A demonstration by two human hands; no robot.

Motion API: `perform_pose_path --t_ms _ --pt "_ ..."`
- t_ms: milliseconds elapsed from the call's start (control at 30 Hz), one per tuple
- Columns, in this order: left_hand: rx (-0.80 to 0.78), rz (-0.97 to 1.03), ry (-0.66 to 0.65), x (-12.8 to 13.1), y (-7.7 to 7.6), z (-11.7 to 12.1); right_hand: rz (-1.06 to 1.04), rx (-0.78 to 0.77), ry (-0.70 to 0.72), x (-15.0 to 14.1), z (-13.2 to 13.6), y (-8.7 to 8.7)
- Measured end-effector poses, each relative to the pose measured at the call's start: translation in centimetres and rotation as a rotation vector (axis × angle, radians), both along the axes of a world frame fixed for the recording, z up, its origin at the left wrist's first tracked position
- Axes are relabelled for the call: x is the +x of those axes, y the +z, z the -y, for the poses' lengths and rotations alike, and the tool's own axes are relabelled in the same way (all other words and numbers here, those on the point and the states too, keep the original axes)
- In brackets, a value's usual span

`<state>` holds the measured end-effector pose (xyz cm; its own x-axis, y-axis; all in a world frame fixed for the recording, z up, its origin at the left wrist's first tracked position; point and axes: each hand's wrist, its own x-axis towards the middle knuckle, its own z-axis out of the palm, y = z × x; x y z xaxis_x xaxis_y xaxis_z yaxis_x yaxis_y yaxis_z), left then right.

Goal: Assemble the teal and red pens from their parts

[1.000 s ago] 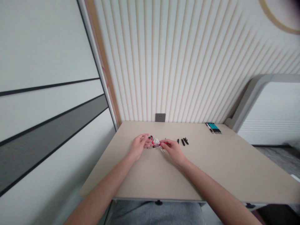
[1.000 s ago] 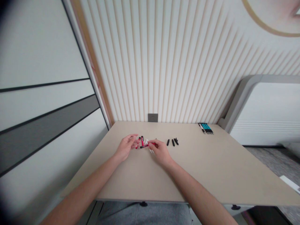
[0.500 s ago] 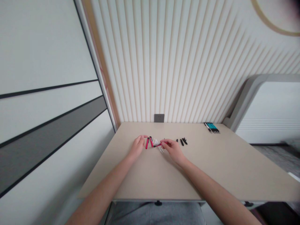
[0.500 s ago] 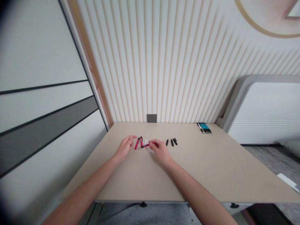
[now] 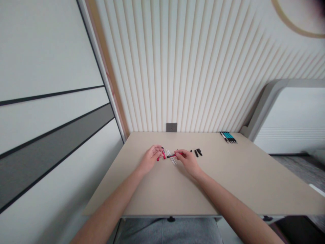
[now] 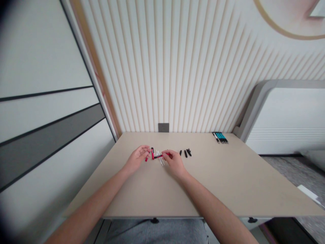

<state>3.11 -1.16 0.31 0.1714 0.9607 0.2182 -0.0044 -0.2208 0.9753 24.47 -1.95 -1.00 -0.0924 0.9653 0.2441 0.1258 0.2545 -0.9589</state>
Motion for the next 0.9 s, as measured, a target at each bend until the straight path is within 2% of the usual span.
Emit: perform_pose_path --t_ms 167,300,533,900 --pt "-0.029 -0.078 0.059 0.0 -0.6 -0.1 -0.028 0.002 -0.015 0.1 0.0 0.3" --pt "-0.049 -0.079 0.049 -0.1 -0.9 0.3 -0.047 0.005 -0.008 0.0 0.1 0.6" --pt "0.116 -0.336 -0.058 -0.1 -0.9 0.9 -0.089 0.012 -0.006 0.1 0.2 0.5" --pt "0.117 -0.421 -0.033 0.3 -0.2 1.5 -0.104 0.011 0.059 -0.2 0.4 0.4"
